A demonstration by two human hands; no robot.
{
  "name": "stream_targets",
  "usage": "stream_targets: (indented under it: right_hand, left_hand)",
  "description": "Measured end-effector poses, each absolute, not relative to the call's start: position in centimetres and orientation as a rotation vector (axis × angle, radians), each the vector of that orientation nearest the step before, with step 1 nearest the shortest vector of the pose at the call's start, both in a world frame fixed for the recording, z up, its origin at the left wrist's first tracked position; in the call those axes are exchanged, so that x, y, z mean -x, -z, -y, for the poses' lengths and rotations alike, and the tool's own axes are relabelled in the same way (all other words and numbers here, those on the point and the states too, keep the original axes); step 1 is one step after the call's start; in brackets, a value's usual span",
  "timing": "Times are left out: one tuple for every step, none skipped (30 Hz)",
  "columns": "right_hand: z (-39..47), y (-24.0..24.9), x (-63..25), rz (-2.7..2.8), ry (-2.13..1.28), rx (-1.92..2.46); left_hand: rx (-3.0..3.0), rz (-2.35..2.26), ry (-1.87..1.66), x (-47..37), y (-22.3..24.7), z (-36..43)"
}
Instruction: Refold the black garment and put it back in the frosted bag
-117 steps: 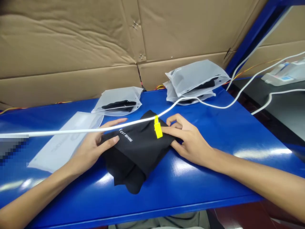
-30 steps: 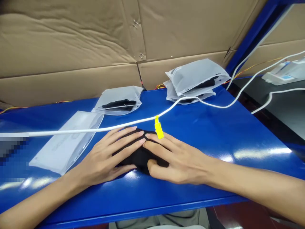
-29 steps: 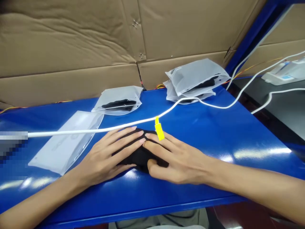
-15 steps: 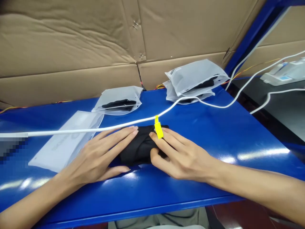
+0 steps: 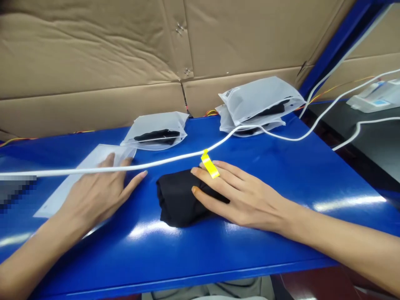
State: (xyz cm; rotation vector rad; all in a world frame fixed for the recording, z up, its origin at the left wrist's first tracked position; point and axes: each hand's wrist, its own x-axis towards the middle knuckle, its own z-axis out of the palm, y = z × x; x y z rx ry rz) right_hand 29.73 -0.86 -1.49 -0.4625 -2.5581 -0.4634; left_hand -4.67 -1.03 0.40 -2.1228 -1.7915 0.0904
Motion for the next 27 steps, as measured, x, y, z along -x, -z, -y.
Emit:
stream_targets:
  right_hand:
    - [0.8, 1.4, -29.8, 2.593, 0.456, 0.438]
    - [0.8, 1.3, -29.8, 2.619, 0.449, 0.414]
    - [0.8, 1.2, -29.8, 2.628, 0.447, 0.390]
    - [0.9, 1.2, -29.8, 2.621, 0.449, 0.373]
    - [0.9, 1.2, -29.8, 2.601, 0.456, 0.361]
    - [1.1, 1.2, -29.7, 2.576, 0.468, 0.347]
    - [1.2, 1.3, -29.7, 2.553, 0.481, 0.334]
    - [1.3, 1.3, -29.7, 2.532, 0.492, 0.325]
    - [1.4, 1.4, -29.6, 2.516, 0.496, 0.321]
    - [1.4, 1.5, -29.6, 2.500, 0.494, 0.314]
    - [1.5, 1.5, -29.6, 2.488, 0.489, 0.308]
    - [1.5, 1.6, -29.7, 2.478, 0.480, 0.303]
    - [1.5, 1.6, -29.7, 2.470, 0.470, 0.295]
    - [1.4, 1.6, -29.8, 2.462, 0.459, 0.288]
    - [1.4, 1.6, -29.8, 2.458, 0.449, 0.281]
    - [1.4, 1.5, -29.8, 2.458, 0.442, 0.270]
    - [1.3, 1.5, -29.9, 2.462, 0.433, 0.255]
    - [1.3, 1.4, -29.9, 2.469, 0.422, 0.244]
    - [1.3, 1.3, -29.9, 2.475, 0.411, 0.230]
    - [1.3, 1.1, -29.9, 2.480, 0.404, 0.214]
    - [1.3, 1.0, -29.9, 2.482, 0.404, 0.192]
    - [1.3, 0.8, -29.9, 2.478, 0.414, 0.168]
    - [1.4, 0.7, -29.9, 2.473, 0.432, 0.145]
    - [1.4, 0.6, -29.9, 2.469, 0.452, 0.120]
    - [1.5, 0.4, -29.8, 2.464, 0.463, 0.099]
    - [1.5, 0.3, -29.8, 2.461, 0.462, 0.087]
    - [1.6, 0.2, -29.7, 2.461, 0.452, 0.077]
  left_hand:
    - [2.129, 1.806, -0.138, 4.7, -0.2, 1.0]
    - [2.132, 1.808, -0.182, 4.7, -0.1, 1.1]
    - [2.132, 1.797, -0.219, 4.5, -0.1, 1.1]
    - [2.131, 1.775, -0.245, 4.3, 0.0, 1.1]
    - [2.136, 1.744, -0.252, 4.1, -0.1, 1.2]
    - [2.148, 1.710, -0.248, 3.8, -0.1, 1.2]
    - [2.175, 1.666, -0.232, 3.6, -0.2, 1.4]
    - [2.214, 1.611, -0.207, 3.4, -0.2, 1.5]
    - [2.262, 1.548, -0.181, 3.2, -0.2, 1.7]
    - [2.314, 1.479, -0.149, 3.1, -0.2, 1.9]
    - [2.368, 1.412, -0.113, 3.0, -0.2, 2.1]
    - [2.418, 1.360, -0.081, 2.9, -0.2, 2.3]
    - [2.468, 1.323, -0.053, 2.8, -0.3, 2.5]
    - [2.519, 1.299, -0.037, 2.7, -0.4, 2.6]
    - [2.576, 1.277, -0.027, 2.6, -0.5, 2.7]
    - [2.640, 1.255, -0.021, 2.5, -0.6, 2.8]
    - [2.705, 1.234, -0.011, 2.4, -0.7, 2.8]
    - [2.769, 1.212, 0.014, 2.3, -0.9, 2.8]
    - [2.826, 1.193, 0.048, 2.3, -1.0, 2.8]
    - [2.872, 1.180, 0.089, 2.2, -1.1, 2.7]
    - [2.902, 1.167, 0.129, 2.2, -1.1, 2.7]
    - [2.918, 1.157, 0.160, 2.2, -1.1, 2.6]
    - [2.929, 1.140, 0.190, 2.3, -1.1, 2.5]
    - [2.946, 1.109, 0.219, 2.3, -1.1, 2.5]
    - [2.965, 1.074, 0.244, 2.4, -1.0, 2.4]
    - [2.988, 1.032, 0.272, 2.4, -1.0, 2.3]
    - [3.011, 0.994, 0.296, 2.5, -1.0, 2.3]
